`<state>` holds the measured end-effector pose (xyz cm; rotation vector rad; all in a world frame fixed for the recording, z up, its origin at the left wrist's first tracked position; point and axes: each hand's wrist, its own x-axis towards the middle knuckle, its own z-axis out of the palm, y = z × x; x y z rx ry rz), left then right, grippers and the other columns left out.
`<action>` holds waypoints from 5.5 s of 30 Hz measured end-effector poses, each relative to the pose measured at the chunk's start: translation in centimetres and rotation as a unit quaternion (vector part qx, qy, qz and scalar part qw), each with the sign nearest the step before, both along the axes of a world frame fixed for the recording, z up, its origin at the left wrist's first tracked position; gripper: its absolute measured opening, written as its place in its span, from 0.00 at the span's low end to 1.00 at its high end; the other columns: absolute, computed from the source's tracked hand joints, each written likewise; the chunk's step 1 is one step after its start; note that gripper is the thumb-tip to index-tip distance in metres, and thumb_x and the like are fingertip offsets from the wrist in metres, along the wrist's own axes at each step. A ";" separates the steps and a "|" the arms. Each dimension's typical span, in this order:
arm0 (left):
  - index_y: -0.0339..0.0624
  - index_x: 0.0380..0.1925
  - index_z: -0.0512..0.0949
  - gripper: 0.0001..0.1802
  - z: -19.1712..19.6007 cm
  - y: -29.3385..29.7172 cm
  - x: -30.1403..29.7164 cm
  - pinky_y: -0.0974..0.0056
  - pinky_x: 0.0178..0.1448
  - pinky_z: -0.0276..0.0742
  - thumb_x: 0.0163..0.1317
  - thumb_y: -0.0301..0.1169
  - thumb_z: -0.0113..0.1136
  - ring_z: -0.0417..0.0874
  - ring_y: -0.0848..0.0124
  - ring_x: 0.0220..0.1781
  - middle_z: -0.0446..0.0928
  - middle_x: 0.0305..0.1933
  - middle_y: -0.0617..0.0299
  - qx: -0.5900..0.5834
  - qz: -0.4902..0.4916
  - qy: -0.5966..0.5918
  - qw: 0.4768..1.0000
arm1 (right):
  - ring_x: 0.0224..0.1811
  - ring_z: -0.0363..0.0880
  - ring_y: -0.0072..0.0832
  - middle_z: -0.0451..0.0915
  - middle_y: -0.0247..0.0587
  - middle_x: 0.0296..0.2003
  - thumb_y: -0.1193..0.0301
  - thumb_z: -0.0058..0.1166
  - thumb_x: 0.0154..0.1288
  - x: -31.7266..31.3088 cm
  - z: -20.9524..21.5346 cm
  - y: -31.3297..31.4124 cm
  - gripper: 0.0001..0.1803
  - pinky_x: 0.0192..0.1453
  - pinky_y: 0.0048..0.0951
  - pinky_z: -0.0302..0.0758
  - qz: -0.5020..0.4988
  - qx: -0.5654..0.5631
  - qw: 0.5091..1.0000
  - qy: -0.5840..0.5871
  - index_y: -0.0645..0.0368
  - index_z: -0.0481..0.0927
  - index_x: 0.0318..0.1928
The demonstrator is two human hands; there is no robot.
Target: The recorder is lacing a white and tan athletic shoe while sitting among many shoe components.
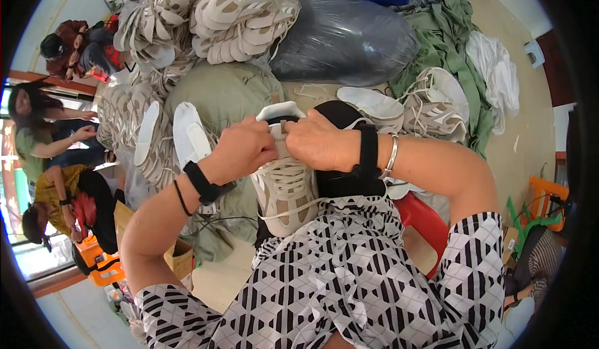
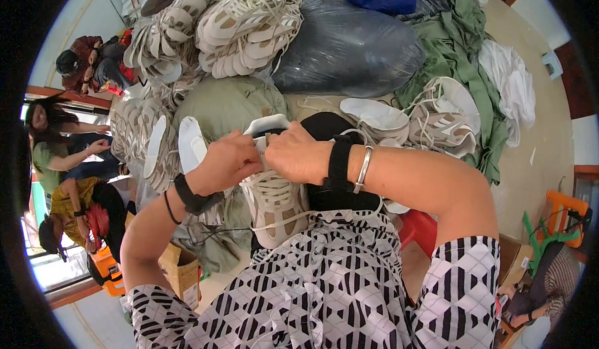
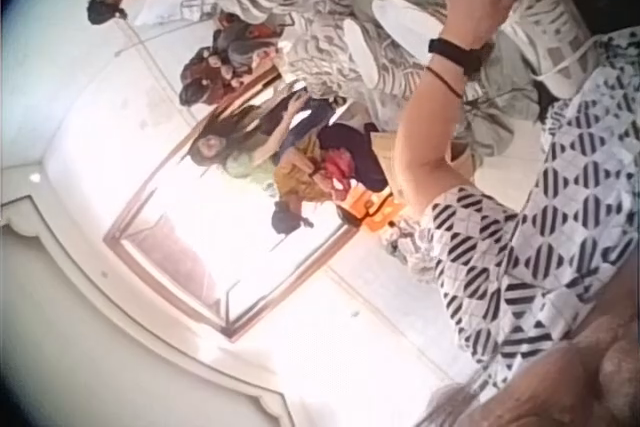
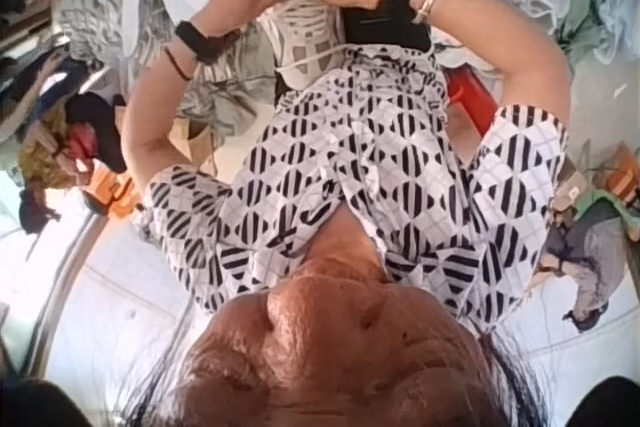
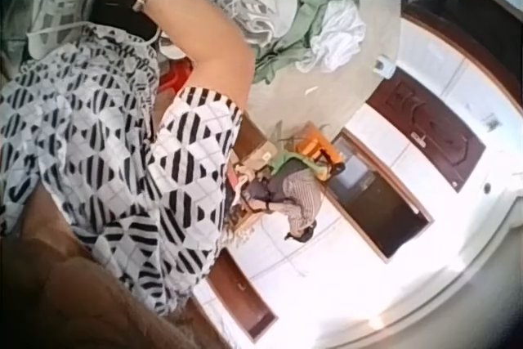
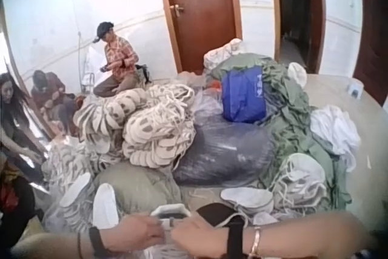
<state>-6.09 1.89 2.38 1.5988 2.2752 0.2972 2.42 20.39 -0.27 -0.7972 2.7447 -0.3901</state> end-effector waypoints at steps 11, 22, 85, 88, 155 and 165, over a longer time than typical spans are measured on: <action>0.35 0.29 0.78 0.05 9.4 0.9 0.8 0.72 0.38 0.64 0.61 0.26 0.60 0.69 0.80 0.32 0.75 0.30 0.66 0.450 0.237 -0.227 0.831 | 0.17 0.76 0.26 0.78 0.41 0.21 0.74 0.50 0.63 -0.7 7.7 0.4 0.06 0.24 0.26 0.73 -0.176 -0.576 0.792 -0.102 0.64 0.70 0.31; 0.34 0.53 0.74 0.27 7.3 0.6 4.1 0.73 0.42 0.70 0.73 0.48 0.41 0.72 0.78 0.34 0.76 0.40 0.62 0.244 0.133 -0.425 0.862 | 0.28 0.76 0.35 0.74 0.41 0.27 0.73 0.53 0.64 3.8 11.0 0.0 0.06 0.33 0.32 0.72 -0.044 -0.555 0.828 0.067 0.64 0.76 0.32; 0.39 0.35 0.75 0.09 -5.2 -2.9 4.3 0.74 0.32 0.66 0.71 0.31 0.48 0.69 0.81 0.27 0.70 0.25 0.70 0.314 0.395 -0.238 0.830 | 0.34 0.74 0.24 0.73 0.26 0.25 0.69 0.53 0.55 0.7 -2.7 4.1 0.03 0.35 0.30 0.66 0.085 -0.029 0.951 0.297 0.49 0.73 0.26; 0.37 0.33 0.74 0.09 -4.1 -3.3 5.2 0.74 0.30 0.63 0.70 0.31 0.49 0.67 0.82 0.27 0.68 0.23 0.72 0.241 0.409 -0.334 0.814 | 0.41 0.74 0.26 0.74 0.29 0.33 0.67 0.56 0.53 0.3 -2.8 4.5 0.03 0.40 0.32 0.68 0.094 -0.033 0.965 0.242 0.50 0.77 0.27; 0.41 0.26 0.77 0.20 -5.1 -3.6 1.7 0.73 0.32 0.62 0.69 0.46 0.54 0.65 0.82 0.26 0.70 0.24 0.72 0.167 0.404 -0.510 0.740 | 0.30 0.81 0.35 0.82 0.37 0.25 0.69 0.52 0.58 -1.7 -2.6 -1.5 0.05 0.51 0.38 0.70 -0.180 -0.225 0.957 0.031 0.53 0.81 0.32; 0.41 0.22 0.77 0.18 -4.9 -3.6 3.5 0.73 0.38 0.62 0.67 0.41 0.56 0.66 0.81 0.29 0.71 0.25 0.73 0.196 0.433 -0.468 0.745 | 0.35 0.78 0.37 0.80 0.34 0.27 0.69 0.54 0.59 1.6 -4.9 7.9 0.03 0.47 0.41 0.66 -0.303 -0.186 0.921 0.157 0.53 0.77 0.30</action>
